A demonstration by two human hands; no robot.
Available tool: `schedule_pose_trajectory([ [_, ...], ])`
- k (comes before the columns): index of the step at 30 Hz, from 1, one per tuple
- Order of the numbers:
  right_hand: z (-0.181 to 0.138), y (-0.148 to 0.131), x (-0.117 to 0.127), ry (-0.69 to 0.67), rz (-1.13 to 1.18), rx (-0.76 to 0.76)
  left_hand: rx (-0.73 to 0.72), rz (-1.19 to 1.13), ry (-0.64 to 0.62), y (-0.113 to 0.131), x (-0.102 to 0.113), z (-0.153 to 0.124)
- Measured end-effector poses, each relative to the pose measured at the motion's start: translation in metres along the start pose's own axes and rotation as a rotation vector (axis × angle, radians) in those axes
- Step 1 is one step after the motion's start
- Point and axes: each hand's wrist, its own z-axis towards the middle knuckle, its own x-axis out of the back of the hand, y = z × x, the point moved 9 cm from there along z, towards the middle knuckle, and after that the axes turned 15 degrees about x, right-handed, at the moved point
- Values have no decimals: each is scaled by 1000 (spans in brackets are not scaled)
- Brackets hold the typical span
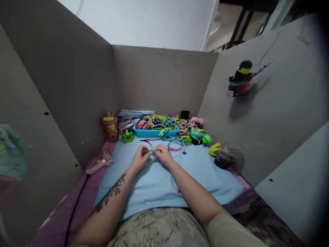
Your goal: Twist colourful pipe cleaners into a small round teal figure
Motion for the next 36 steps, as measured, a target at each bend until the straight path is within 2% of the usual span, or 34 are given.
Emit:
schedule_pose_trajectory([
  [3, 1, -5, 0, -13, -69, 29, -71, 102, 78, 4, 4, -2],
  [6, 2, -7, 0, -5, -74, 36, -78, 116, 101, 3, 6, -2],
  [13, 0, 1, 2, 29, 55, -38, 65, -45, 85, -6, 10, 3],
  [22, 2, -39, 8, -14, -168, 259, 186, -188, -21, -10, 4, 5],
  [28, 1, -46, 7, -1, -169, 278, 138, -150, -21, -7, 2, 3],
  [36, 2, -44, 15, 89, -145, 209, 25, 33, 12, -1, 1, 0],
])
